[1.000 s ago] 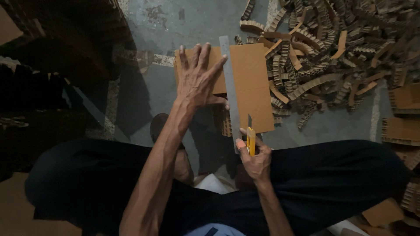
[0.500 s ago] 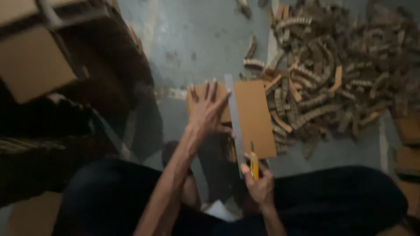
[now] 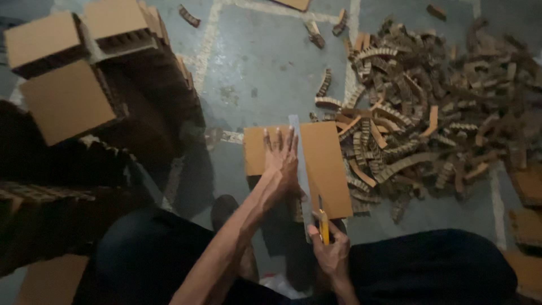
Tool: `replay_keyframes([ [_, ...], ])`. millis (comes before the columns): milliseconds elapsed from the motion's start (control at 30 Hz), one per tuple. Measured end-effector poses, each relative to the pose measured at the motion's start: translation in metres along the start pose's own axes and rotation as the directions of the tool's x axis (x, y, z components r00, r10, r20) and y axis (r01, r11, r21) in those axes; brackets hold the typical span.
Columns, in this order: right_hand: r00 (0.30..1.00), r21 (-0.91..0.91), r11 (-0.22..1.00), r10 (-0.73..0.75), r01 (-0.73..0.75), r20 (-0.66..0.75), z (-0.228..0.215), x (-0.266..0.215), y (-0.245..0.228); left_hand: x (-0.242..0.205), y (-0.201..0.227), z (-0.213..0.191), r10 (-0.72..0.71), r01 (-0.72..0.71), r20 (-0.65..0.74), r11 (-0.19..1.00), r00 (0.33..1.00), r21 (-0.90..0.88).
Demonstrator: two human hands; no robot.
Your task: The person sits on the floor and uses a metal ruler and a yellow utility knife to cut corrugated cardboard sheets into smaller rectangular pieces. They repeatedly measure, score, and snap the cardboard, then tear away the cut strips and place the finished pieces into a stack.
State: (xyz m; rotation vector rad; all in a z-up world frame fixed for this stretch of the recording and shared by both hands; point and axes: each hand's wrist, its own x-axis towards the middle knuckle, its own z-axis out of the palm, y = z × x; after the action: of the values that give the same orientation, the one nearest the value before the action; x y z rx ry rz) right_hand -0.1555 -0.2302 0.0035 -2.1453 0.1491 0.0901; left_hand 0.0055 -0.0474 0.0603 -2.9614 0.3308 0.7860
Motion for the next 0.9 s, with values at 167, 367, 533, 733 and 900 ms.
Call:
replay_keyframes([
  [167,0.981,-0.154,0.969,0.186,-0.193,-0.062,-0.011,-0.006,-0.017,0.000,0.000,0.002,-0.012,0.011,-0.036,1.000,0.999,-0.028],
  [367,0.996,-0.198,0.980,-0.018,0.001,-0.084,-0.028,0.015,-0.042,-0.004,-0.004,0.000,0.004,-0.008,-0.059,0.997,0.998,-0.073],
  [533,0.988,-0.165,0.976,-0.130,0.143,0.087,-0.011,0.075,-0.055,0.004,-0.004,0.005,0.010,-0.011,-0.013,0.996,1.000,-0.086],
  [733,0.971,-0.235,0.947,-0.188,0.219,0.145,0.014,0.140,-0.083,0.028,0.000,0.035,-0.020,0.007,-0.086,0.989,0.996,-0.147],
  [900,0.977,-0.316,0.939,-0.070,0.134,0.203,0.020,0.153,-0.092,0.038,0.003,0.053,-0.062,0.020,-0.336,0.992,0.940,-0.126],
])
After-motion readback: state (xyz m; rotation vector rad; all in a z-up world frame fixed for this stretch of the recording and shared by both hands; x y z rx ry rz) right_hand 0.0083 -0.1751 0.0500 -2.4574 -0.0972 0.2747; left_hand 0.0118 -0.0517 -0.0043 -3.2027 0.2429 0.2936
